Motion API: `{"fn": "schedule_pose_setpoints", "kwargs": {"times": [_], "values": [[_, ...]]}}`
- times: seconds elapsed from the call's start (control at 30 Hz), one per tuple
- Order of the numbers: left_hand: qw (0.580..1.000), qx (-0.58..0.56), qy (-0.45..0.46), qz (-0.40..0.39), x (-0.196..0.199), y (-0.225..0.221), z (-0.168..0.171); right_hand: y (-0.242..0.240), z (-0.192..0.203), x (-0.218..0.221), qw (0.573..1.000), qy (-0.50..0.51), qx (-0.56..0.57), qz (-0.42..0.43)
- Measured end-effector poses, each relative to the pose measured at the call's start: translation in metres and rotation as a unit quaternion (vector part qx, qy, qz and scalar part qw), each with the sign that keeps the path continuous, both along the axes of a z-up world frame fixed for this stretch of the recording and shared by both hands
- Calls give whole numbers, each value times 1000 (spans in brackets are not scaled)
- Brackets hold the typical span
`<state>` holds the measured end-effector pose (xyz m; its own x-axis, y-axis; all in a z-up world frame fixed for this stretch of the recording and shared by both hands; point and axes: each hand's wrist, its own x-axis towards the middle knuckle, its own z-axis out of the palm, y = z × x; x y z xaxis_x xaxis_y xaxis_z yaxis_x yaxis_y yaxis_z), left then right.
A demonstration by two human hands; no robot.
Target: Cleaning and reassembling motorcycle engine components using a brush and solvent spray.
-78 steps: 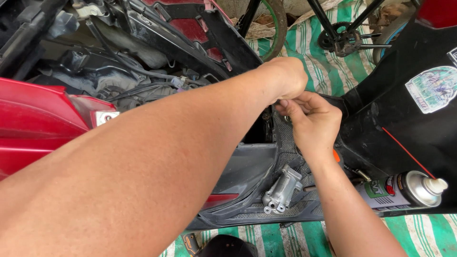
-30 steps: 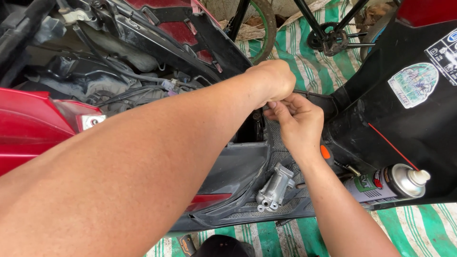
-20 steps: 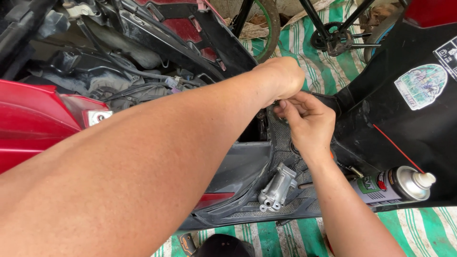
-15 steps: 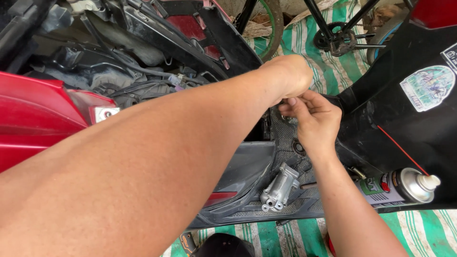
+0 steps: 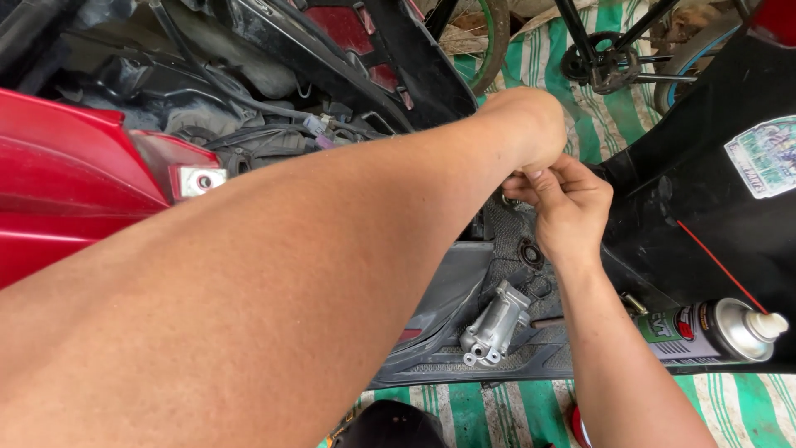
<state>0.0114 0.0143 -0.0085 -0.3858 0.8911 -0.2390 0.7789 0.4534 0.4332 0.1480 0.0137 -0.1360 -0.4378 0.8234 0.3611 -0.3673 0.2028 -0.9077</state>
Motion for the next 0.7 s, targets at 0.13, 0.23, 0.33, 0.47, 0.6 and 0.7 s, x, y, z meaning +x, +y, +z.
{"fn": "schedule_pose_setpoints", "kwargs": {"times": [0.13, 0.23, 0.33, 0.47, 0.6, 0.7], "values": [[999, 2, 7, 33, 5, 2, -2, 4, -2, -5, 1000, 15, -19, 7], [998, 5, 12, 66, 8, 6, -3, 3, 0, -6, 999, 23, -33, 14], [995, 7, 17, 99, 10, 12, -4, 1, 0, -2, 999, 14, -25, 13], [989, 12, 23, 146, 13, 13, -8, 1, 0, -1, 1000, -2, 14, 4], [981, 18, 29, 193, 19, 19, -9, 0, 6, -2, 999, -29, 16, -14], [974, 21, 32, 223, 21, 23, -11, -5, 12, -5, 999, -31, 11, -14]]}}
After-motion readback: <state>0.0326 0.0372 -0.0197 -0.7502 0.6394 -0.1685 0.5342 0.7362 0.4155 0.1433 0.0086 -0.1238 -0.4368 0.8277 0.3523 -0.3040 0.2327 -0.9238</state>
